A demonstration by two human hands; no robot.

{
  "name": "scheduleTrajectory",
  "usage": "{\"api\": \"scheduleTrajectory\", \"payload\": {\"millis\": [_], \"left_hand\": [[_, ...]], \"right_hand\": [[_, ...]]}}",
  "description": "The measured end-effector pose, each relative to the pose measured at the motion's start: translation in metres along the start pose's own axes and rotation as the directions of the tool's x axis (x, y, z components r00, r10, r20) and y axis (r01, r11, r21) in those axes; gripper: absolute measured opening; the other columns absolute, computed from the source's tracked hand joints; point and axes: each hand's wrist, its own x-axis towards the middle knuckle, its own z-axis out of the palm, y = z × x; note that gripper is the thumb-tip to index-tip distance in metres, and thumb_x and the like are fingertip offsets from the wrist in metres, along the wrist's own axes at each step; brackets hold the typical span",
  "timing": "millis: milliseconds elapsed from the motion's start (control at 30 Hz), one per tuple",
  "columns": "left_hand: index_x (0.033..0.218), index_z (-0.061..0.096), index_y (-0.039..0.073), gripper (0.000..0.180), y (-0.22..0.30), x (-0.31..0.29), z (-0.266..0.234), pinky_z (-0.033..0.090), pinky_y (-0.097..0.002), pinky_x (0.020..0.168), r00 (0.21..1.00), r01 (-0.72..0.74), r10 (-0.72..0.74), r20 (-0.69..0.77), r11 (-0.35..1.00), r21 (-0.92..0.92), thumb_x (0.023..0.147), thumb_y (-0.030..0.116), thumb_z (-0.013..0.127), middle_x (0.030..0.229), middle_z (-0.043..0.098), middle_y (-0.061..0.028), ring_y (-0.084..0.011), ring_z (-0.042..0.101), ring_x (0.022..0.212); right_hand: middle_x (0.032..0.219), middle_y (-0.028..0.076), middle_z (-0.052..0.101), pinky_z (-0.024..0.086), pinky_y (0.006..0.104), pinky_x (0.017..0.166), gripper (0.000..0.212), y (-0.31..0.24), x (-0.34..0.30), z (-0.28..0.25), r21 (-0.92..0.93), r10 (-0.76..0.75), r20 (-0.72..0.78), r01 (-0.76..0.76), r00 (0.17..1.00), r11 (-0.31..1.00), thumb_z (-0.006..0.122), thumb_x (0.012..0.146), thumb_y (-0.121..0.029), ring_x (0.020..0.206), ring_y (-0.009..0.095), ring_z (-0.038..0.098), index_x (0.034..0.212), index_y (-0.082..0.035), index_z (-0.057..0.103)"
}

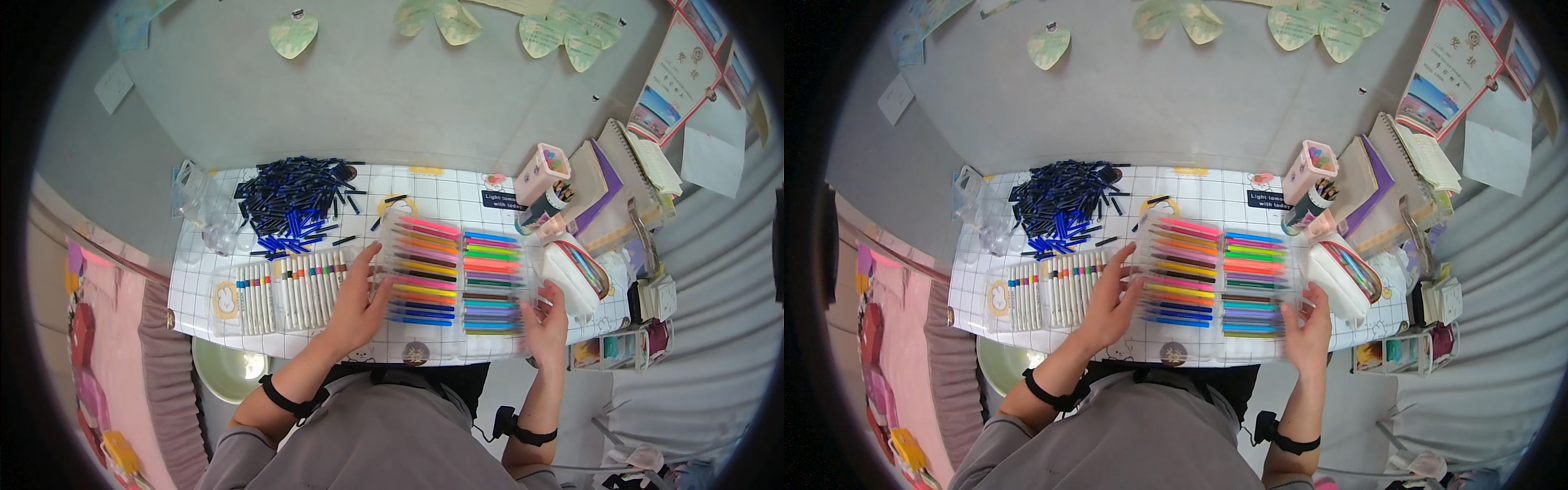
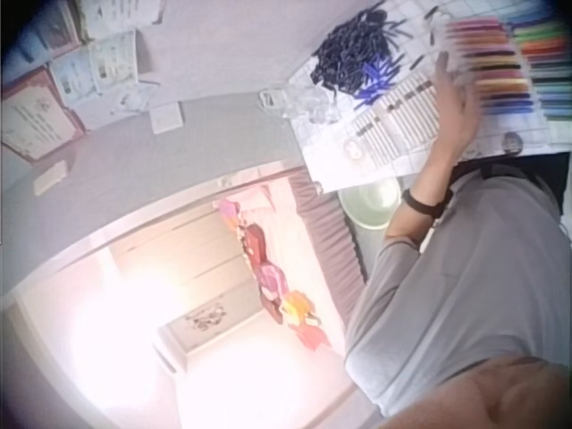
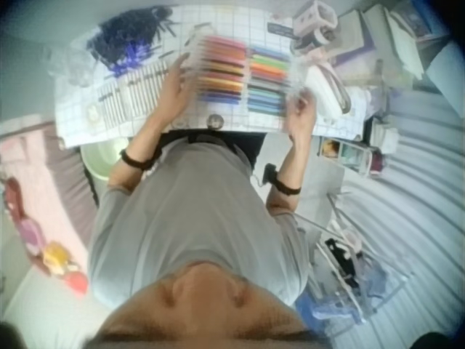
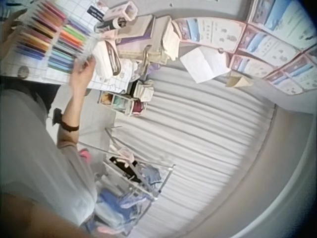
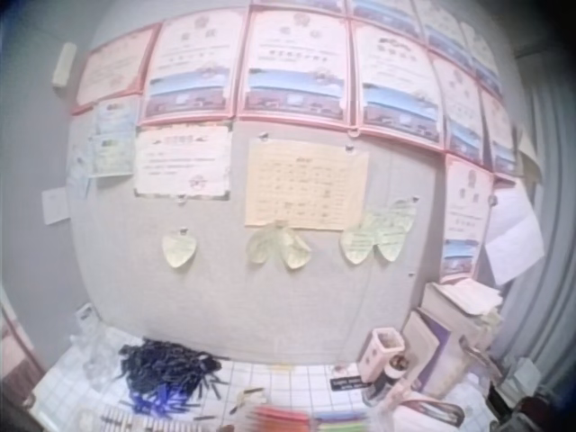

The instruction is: Organizing stationery and assembling blue pen components at a desk.

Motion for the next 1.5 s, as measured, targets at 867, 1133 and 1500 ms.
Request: {"api": "scheduleTrajectory", "payload": {"millis": [867, 1133, 1500], "left_hand": [[0.16, 0.054, 0.003, 0.051, 0.052, -0.008, 0.035, 0.043, -0.0441, 0.123, 0.859, -0.31, 0.297, 0.417, 0.95, -0.037, 0.109, 0.002, 0.054, 0.17, 0.048, -0.0212, -0.0381, 0.049, 0.156], [0.166, 0.038, 0.007, 0.093, 0.031, 0.036, 0.013, 0.048, -0.0455, 0.118, 0.81, -0.464, 0.58, -0.09, 0.726, 0.508, 0.088, 0.007, 0.088, 0.146, 0.064, -0.02, -0.0383, 0.061, 0.139], [0.133, 0.072, 0.007, 0.049, 0.047, 0.057, -0.025, 0.06, -0.0389, 0.092, 0.842, -0.539, 0.489, 0.229, 0.784, 0.307, 0.088, 0.01, 0.09, 0.127, 0.068, -0.014, -0.0319, 0.07, 0.112]], "right_hand": [[0.148, 0.021, 0.067, 0.058, 0.0373, 0.102, 0.113, -0.137, -0.051, 0.02, 0.193, -0.224, 0.386, 0.159, 0.895, 0.968, 0.082, 0.085, 0.007, 0.127, 0.025, 0.071, 0.174, -0.002, 0.013], [0.123, 0.017, 0.081, 0.061, 0.0352, 0.096, 0.083, -0.121, -0.03, 0.001, 0.126, -0.309, 0.279, 0.284, 0.909, 0.951, 0.081, 0.086, 0.006, 0.11, 0.03, 0.08, 0.16, -0.003, 0.046], [0.12, 0.013, 0.081, 0.054, 0.0366, 0.106, 0.044, -0.108, 0.03, -0.002, 0.062, -0.53, 0.142, 0.527, 0.836, 0.848, 0.085, 0.082, 0.004, 0.115, 0.027, 0.075, 0.124, 0.001, 0.074]]}}
